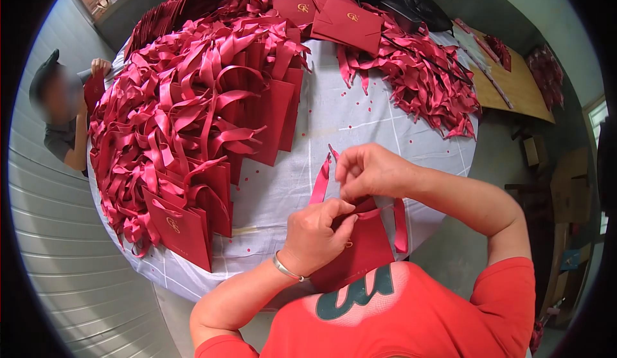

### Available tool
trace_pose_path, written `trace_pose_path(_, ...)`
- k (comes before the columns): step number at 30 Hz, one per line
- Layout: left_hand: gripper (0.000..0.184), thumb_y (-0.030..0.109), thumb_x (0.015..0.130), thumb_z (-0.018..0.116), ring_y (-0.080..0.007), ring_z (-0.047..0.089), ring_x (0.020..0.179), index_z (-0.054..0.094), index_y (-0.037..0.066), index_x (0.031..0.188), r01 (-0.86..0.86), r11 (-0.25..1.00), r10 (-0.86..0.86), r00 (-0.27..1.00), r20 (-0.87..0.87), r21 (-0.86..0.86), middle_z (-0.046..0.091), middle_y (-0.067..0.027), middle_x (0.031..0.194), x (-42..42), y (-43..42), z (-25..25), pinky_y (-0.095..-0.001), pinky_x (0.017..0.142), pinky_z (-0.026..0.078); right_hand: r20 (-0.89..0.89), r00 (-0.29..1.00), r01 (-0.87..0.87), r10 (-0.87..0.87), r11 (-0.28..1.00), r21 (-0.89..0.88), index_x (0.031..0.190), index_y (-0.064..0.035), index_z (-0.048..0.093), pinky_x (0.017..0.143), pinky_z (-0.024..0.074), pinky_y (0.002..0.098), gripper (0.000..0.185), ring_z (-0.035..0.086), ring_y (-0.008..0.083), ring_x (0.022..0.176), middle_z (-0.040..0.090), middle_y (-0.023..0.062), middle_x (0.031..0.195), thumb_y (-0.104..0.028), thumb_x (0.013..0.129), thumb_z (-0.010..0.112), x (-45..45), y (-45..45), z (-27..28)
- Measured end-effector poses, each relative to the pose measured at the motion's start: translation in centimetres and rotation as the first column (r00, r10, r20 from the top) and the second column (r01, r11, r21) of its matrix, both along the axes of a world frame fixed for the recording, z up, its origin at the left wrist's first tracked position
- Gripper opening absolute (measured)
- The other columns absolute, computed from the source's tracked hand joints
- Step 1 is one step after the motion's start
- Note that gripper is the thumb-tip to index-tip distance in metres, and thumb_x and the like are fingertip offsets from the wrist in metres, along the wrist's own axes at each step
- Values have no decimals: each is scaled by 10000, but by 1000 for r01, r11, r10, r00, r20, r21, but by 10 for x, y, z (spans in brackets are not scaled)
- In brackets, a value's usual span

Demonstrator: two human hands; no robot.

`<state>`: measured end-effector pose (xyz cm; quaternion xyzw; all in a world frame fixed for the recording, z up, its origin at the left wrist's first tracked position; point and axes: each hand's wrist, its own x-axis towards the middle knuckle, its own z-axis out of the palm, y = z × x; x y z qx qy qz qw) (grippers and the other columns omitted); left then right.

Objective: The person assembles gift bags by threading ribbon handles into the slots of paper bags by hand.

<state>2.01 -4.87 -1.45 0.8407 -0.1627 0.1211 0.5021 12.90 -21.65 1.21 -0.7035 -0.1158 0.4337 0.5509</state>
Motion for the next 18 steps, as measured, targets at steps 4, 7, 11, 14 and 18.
trace_pose_path(4, 153, 98, 782, 783, -218, 698, 646, 684, 34, 880, 10, 999, -7, 999, -51, 52, 710, -106, 784, 2, 0, -2, -301, 592, 538, 276, 940, 165, -202, 975, 151, 908, -16, 587, 661, 516, 227, 146, 633, 73, 723, 668, 30, 810, 32, 815, 689, 12, 4, -20)
trace_pose_path(7, 135, 139, 802, 747, -284, 698, 701, 669, 59, 878, 6, 1000, -6, 994, -107, -7, 714, -99, 795, 3, 1, -8, -368, 604, 546, 447, 834, 260, -323, 945, 197, 918, -19, 588, 677, 515, 220, 140, 615, 59, 750, 650, -1, 820, -1, 831, 696, 28, 10, -33)
trace_pose_path(11, 131, 155, 819, 733, -290, 700, 717, 679, 59, 890, 16, 1000, -14, 988, -153, 15, 718, -107, 818, 3, 0, -8, -374, 616, 548, 518, 787, 262, -335, 942, 212, 917, -19, 594, 683, 525, 224, 140, 624, 59, 749, 662, 9, 826, -26, 839, 711, 47, 16, -47)
trace_pose_path(14, 151, 139, 823, 746, -245, 712, 709, 685, 38, 917, 26, 999, -20, 986, -164, 35, 723, -111, 817, 5, 1, -9, -337, 628, 554, 563, 761, 265, -321, 947, 182, 915, -20, 600, 692, 531, 225, 140, 628, 56, 753, 668, 14, 830, -34, 840, 718, 45, 18, -47)
trace_pose_path(18, 175, 117, 821, 761, -198, 728, 712, 687, 11, 939, 32, 999, -26, 979, -201, 28, 731, -116, 821, 5, 1, -8, -296, 645, 562, 607, 720, 294, -335, 941, 171, 942, -16, 618, 680, 526, 225, 137, 619, 50, 747, 664, 9, 822, -51, 854, 716, 42, 16, -50)
